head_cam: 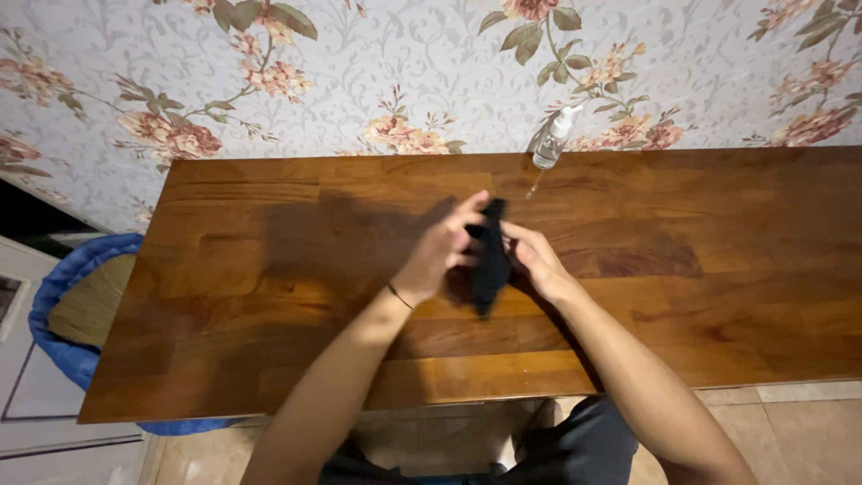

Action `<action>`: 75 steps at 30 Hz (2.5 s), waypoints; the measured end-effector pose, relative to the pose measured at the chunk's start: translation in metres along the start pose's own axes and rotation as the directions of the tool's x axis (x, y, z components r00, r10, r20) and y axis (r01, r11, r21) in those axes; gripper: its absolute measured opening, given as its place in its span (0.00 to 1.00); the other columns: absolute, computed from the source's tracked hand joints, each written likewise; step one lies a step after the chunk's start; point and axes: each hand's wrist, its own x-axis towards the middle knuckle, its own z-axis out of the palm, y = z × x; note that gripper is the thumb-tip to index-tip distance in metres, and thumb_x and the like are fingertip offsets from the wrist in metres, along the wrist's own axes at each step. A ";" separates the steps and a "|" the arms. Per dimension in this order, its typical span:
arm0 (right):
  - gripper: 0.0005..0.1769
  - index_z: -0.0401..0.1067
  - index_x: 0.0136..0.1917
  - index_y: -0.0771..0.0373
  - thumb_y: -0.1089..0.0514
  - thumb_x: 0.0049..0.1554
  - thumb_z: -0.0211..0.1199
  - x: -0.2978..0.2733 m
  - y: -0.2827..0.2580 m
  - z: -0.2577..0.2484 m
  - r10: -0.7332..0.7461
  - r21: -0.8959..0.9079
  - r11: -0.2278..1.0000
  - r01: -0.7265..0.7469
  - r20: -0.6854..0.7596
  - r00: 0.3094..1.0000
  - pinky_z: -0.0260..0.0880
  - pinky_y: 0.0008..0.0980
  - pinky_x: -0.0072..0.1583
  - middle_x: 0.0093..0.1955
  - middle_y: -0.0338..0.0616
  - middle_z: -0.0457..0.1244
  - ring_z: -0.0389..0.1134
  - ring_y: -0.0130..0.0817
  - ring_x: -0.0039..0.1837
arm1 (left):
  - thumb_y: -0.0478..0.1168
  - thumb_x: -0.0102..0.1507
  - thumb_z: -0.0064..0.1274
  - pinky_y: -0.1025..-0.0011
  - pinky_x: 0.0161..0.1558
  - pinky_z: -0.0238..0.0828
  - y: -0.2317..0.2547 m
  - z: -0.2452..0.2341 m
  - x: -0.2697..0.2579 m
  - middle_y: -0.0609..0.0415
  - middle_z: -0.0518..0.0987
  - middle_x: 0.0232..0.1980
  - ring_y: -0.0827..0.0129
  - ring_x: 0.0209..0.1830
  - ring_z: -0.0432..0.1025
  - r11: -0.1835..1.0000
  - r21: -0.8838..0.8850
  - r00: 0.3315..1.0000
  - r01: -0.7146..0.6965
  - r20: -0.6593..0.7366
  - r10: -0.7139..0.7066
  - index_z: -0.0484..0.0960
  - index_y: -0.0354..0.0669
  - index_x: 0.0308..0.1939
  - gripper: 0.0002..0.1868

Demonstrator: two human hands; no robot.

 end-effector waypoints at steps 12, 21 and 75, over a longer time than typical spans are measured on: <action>0.31 0.70 0.63 0.70 0.46 0.54 0.53 -0.011 0.006 -0.028 0.529 0.628 0.741 -0.236 -0.332 0.781 0.70 0.42 0.61 0.56 0.54 0.68 0.70 0.47 0.56 | 0.44 0.63 0.64 0.57 0.67 0.69 0.010 0.024 0.000 0.41 0.68 0.72 0.43 0.65 0.74 0.161 0.975 0.799 -0.154 0.027 0.601 0.72 0.30 0.66 0.32; 0.24 0.72 0.58 0.67 0.49 0.56 0.55 0.004 -0.016 -0.045 0.565 0.627 0.736 -0.254 -0.364 0.740 0.72 0.41 0.59 0.52 0.50 0.68 0.70 0.44 0.52 | 0.49 0.71 0.49 0.73 0.38 0.66 -0.017 -0.012 0.005 0.61 0.73 0.30 0.79 0.32 0.67 0.845 0.517 0.966 0.136 -0.259 0.003 0.77 0.36 0.38 0.18; 0.54 0.46 0.79 0.70 0.51 0.44 0.59 -0.103 -0.064 0.246 0.269 -0.917 0.295 0.270 0.351 0.897 0.20 0.71 0.76 0.83 0.63 0.36 0.29 0.61 0.85 | 0.43 0.70 0.49 0.75 0.30 0.67 -0.005 -0.129 -0.010 0.57 0.81 0.24 0.76 0.24 0.73 0.775 0.608 0.556 0.172 -0.709 0.433 0.80 0.37 0.35 0.14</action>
